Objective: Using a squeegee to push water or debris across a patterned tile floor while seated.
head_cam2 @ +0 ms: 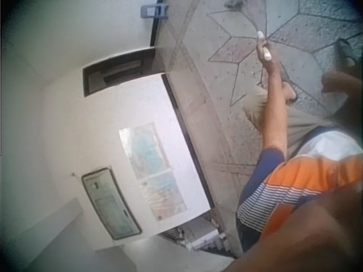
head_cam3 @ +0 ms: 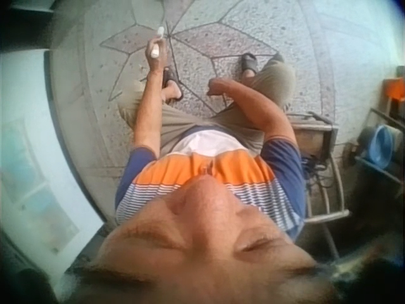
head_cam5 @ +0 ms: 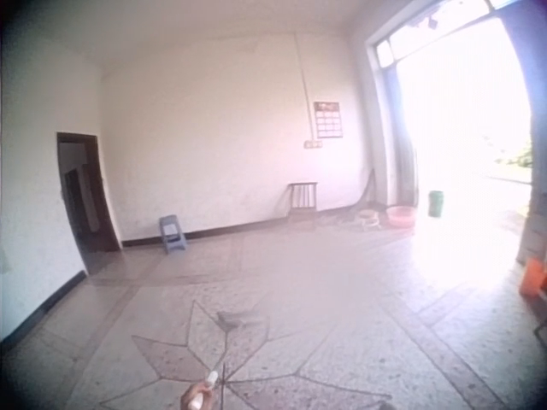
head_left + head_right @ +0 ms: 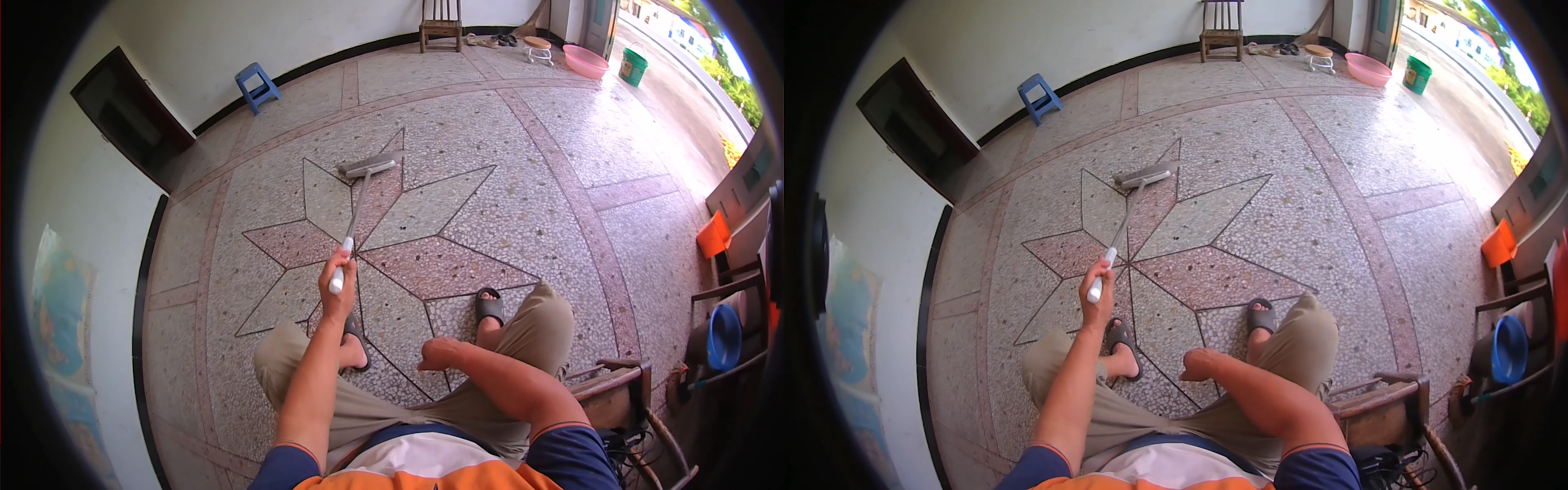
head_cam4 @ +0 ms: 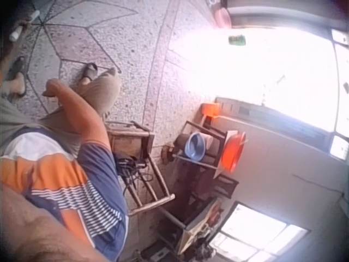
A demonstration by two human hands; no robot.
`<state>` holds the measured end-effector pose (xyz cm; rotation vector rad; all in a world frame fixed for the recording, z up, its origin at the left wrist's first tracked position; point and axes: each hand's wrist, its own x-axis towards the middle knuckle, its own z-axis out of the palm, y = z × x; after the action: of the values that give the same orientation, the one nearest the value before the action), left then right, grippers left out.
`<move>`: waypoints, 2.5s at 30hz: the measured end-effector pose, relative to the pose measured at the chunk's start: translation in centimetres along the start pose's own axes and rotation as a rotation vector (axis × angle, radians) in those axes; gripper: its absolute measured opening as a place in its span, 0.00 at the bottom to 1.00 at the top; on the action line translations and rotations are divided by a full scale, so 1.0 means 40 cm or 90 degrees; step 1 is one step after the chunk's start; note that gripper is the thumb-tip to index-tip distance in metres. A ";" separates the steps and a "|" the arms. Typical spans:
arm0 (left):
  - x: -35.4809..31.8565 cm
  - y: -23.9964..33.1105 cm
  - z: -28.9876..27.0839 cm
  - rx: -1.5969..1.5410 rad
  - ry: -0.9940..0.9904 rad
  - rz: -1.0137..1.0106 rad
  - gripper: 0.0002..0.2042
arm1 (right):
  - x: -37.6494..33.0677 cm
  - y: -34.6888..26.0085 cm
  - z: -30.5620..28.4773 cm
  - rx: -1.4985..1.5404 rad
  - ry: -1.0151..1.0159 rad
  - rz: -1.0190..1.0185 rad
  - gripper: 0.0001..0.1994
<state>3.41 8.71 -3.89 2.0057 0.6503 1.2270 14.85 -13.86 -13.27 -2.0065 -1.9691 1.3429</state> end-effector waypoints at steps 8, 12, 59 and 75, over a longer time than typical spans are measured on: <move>-0.202 0.273 -0.196 -0.008 -0.074 0.009 0.08 | -0.020 -0.024 -0.017 0.007 -0.036 -0.008 0.24; -0.197 0.436 -0.297 -0.075 -0.043 0.087 0.22 | 0.006 0.005 0.021 0.001 -0.040 -0.022 0.24; -0.147 0.234 -0.036 -0.088 -0.145 -0.025 0.08 | 0.006 0.017 0.013 0.014 0.005 -0.065 0.24; -0.172 0.567 -0.219 -0.309 0.018 0.131 0.24 | 0.010 0.006 0.018 -0.025 -0.014 -0.066 0.22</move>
<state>-6.02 -8.07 12.45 1.6741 0.1333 1.3790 14.58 -13.95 -14.08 -1.8842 -2.0938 1.3204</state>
